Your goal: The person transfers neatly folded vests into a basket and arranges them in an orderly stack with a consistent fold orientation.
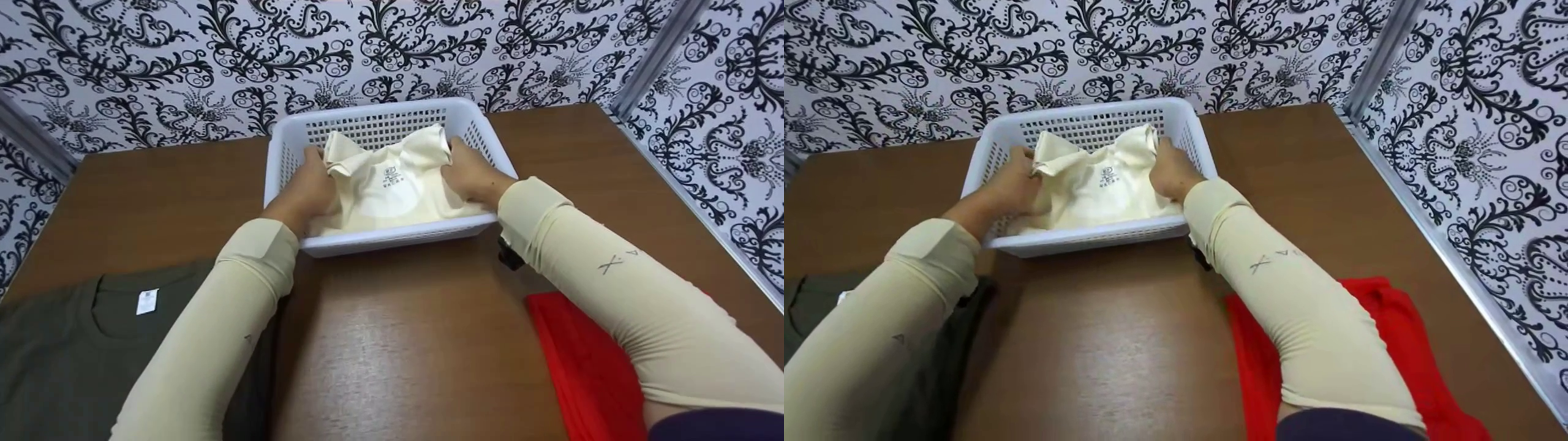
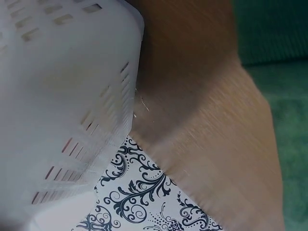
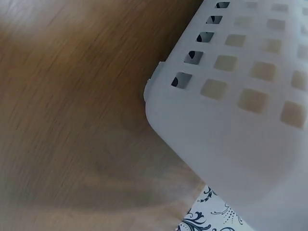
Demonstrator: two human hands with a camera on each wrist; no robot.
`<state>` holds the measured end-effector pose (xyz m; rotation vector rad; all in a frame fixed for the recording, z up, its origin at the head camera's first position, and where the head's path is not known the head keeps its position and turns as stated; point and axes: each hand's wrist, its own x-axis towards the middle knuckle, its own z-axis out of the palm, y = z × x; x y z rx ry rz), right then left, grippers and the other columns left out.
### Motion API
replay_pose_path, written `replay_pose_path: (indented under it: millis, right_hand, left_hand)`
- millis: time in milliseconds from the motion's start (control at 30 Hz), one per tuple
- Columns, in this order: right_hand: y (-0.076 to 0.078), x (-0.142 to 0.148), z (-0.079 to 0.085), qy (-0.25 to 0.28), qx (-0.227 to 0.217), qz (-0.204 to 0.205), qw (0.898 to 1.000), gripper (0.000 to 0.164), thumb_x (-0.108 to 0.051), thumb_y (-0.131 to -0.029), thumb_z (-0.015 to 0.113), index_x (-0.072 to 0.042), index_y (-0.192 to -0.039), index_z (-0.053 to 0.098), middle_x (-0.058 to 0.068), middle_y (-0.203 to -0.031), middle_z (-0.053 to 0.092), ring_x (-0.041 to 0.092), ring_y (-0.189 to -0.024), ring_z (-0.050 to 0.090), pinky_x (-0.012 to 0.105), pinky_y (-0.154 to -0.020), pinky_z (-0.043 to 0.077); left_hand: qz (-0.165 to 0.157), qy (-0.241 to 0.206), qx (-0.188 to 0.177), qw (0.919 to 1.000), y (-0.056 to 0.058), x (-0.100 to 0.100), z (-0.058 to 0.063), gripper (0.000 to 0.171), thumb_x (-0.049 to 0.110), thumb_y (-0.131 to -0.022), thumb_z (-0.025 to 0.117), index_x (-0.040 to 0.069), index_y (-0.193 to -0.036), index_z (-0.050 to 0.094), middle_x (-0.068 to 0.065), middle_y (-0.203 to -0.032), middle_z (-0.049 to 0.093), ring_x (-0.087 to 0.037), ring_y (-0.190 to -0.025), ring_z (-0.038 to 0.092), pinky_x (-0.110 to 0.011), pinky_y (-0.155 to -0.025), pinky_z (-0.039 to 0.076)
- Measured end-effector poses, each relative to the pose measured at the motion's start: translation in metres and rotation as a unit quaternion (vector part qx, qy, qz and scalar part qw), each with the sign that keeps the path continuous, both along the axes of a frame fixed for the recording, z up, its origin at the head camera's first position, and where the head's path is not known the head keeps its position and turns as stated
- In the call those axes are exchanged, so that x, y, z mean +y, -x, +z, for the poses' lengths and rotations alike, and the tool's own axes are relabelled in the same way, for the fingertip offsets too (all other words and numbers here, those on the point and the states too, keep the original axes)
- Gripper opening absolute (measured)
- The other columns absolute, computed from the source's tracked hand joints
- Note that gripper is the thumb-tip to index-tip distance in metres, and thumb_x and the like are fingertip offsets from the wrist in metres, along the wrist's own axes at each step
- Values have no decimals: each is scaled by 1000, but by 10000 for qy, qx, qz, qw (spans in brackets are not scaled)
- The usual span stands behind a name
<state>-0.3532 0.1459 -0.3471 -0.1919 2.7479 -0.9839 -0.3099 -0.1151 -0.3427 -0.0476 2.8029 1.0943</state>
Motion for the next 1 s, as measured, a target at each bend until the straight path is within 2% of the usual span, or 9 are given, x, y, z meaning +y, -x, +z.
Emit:
replay_pose_path:
  millis: [167, 300, 367, 433, 533, 600, 633, 800, 1000]
  right_hand:
    - [0, -3, 3, 271, -158, -271, 9991, 58, -25, -96, 39, -12, -144, 9, 20, -137, 40, 25, -112, 50, 35, -91, 45]
    - [-1, -3, 6, 459, -207, -455, 9977, 70, -32, -97, 38, -20, -146, -12, 23, -141, 34, 19, -68, 54, 33, -55, 50]
    - [-1, -2, 7, 398, -25, -384, 9985, 76, -30, -97, 40, -23, -145, -18, 22, -148, 23, 19, -73, 55, 32, -58, 51]
    - [-2, -1, 7, 85, 357, -180, 9992, 81, -26, -96, 43, -25, -144, -21, 15, -154, 7, 24, -105, 56, 33, -84, 50]
    - [-4, 0, 8, -767, 1168, 307, 9897, 80, -22, -93, 48, -30, -146, -12, 4, -155, -13, 22, -142, 7, 38, -115, 17]
    - [-6, 0, 7, -1474, 1611, 785, 9727, 72, -25, -93, 48, -30, -148, 1, 2, -155, -12, 22, -143, -7, 42, -116, 3]
    - [-8, 0, 7, -1752, 1693, 1065, 9640, 69, -27, -92, 48, -29, -148, 8, 3, -155, -10, 24, -143, -6, 45, -115, 5]
    - [-15, 3, 0, -2438, 798, 2477, 9343, 68, -44, -90, 48, -23, -147, 18, 11, -155, -3, 31, -143, -3, 49, -115, 6]
    - [-24, 4, -1, -2639, -157, 2865, 9209, 77, -54, -87, 47, -24, -148, 12, 12, -155, -7, 35, -142, -5, 51, -114, 6]
  left_hand:
    - [128, 132, 300, 9994, 5, -2, -2, 60, 9, -86, 44, 7, -137, 11, -25, -109, 56, -33, -99, 55, -42, -93, 43]
    - [361, -219, 336, 9985, 9, -2, 1, 46, 34, -98, 31, 6, -133, 20, -28, -122, 51, -34, -115, 50, -43, -101, 37]
    - [463, -318, 264, 9981, 10, -1, 2, 49, 40, -98, 29, 7, -133, 21, -28, -127, 49, -33, -118, 48, -42, -103, 35]
    - [494, -280, 251, 9981, 10, -1, 3, 48, 37, -98, 30, 6, -133, 19, -29, -126, 49, -34, -118, 49, -42, -103, 36]
    - [519, -125, 298, 9981, 9, 0, 5, 47, 29, -99, 31, 4, -135, 15, -31, -122, 51, -35, -114, 51, -43, -102, 37]
    - [531, -34, 342, 9980, 9, 0, 6, 46, 24, -99, 31, 2, -135, 13, -31, -120, 52, -35, -113, 53, -43, -101, 38]
    - [536, 9, 362, 9979, 8, 0, 6, 46, 22, -99, 30, 2, -135, 13, -30, -119, 53, -35, -112, 53, -43, -100, 38]
    - [472, 255, 347, 9980, 5, -1, 7, 49, 16, -98, 28, -1, -139, 9, -29, -120, 52, -34, -112, 52, -42, -101, 38]
    - [361, 457, 141, 9982, -1, -1, 3, 58, 13, -96, 26, -5, -143, -4, -30, -131, 44, -34, -122, 45, -40, -108, 31]
